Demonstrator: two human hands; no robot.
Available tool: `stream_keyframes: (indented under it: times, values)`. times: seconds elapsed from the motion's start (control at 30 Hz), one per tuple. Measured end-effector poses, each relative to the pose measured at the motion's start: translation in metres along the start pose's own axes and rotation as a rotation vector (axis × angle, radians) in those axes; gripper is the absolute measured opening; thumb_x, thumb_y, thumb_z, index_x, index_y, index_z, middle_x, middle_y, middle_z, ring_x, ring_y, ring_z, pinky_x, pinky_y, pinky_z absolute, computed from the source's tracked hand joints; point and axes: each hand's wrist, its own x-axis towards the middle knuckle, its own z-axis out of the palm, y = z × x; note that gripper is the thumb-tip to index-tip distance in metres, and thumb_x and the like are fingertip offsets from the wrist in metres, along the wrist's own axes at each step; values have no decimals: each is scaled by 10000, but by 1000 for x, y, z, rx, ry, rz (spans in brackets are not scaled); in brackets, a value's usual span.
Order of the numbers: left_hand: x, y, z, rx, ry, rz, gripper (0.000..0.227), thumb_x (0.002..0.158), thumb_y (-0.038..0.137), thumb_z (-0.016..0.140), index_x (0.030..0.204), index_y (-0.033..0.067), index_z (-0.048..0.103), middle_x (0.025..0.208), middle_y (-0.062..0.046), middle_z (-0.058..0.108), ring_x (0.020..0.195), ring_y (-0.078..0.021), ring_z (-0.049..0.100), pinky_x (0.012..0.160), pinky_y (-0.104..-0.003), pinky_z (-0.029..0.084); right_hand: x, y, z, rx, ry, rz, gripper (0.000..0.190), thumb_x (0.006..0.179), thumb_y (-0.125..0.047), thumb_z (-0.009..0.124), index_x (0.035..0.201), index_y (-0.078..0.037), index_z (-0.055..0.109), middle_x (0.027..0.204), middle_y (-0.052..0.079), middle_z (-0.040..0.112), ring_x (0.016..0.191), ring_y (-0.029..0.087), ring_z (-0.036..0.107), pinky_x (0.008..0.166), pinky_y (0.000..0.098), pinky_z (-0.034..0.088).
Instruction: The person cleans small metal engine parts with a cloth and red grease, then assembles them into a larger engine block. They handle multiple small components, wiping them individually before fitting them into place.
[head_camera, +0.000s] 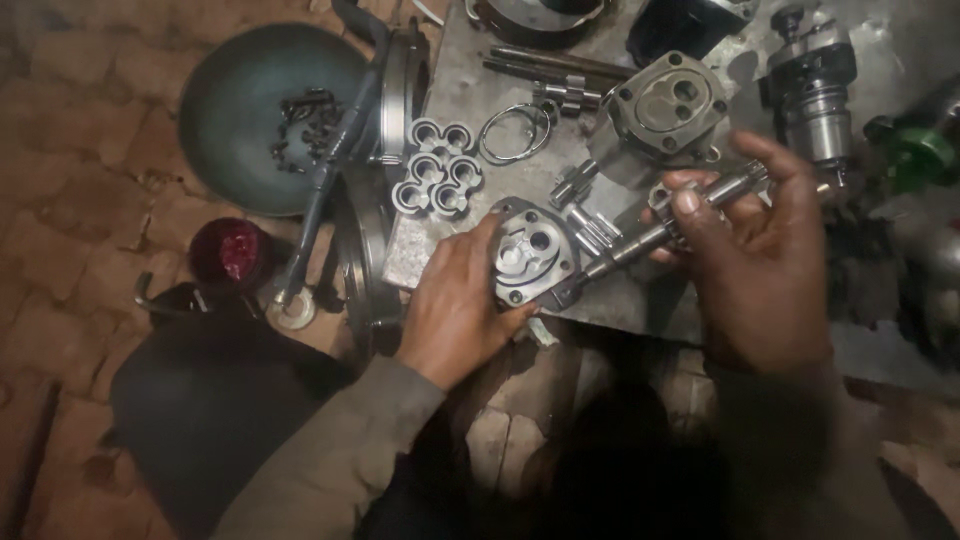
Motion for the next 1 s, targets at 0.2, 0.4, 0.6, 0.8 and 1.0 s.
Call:
stream_keyframes:
  times: [0.2,0.4,0.6,0.8,1.0]
  values:
    - [-4,-5,-24,-160,-197,-9,1018,629,169,924,1480,44,380,1327,-227,591,1237,-408,555,1027,-476,481,-6,4,9,-73,-16,-130,575,985,5,628,1496,-38,368,1242,182,658,1138,261,695,1004,407,640]
    - [2,-16,-44,-238,-396,29,968,696,62,839,1531,82,350,1478,-260,488,1393,-424,444,1117,-460,412,-15,14,20,-347,-152,-331,628,957,76,659,1498,-42,363,1297,176,652,1201,231,679,936,330,620]
    - [-2,-18,-45,-309,-329,-141,815,820,58,736,1542,105,360,1485,-221,526,1361,-391,529,1099,-423,457,-19,25,31,-353,-182,-392,623,973,72,660,1504,-48,356,1369,163,616,1189,197,670,834,247,585]
    - [-33,-29,-14,-332,25,-417,456,851,135,763,1266,69,586,1097,-111,689,1001,-256,689,868,-334,561,-19,33,36,-464,-208,-515,610,990,21,696,1497,-37,362,1365,172,610,1189,210,667,953,299,601]
    - [-75,-9,66,-1064,44,-899,338,998,310,724,1028,-9,618,880,-67,667,826,-184,687,703,-319,559,-17,36,39,-626,-202,-682,569,977,-42,736,1454,-30,425,1321,178,627,1235,289,663,1058,405,549]
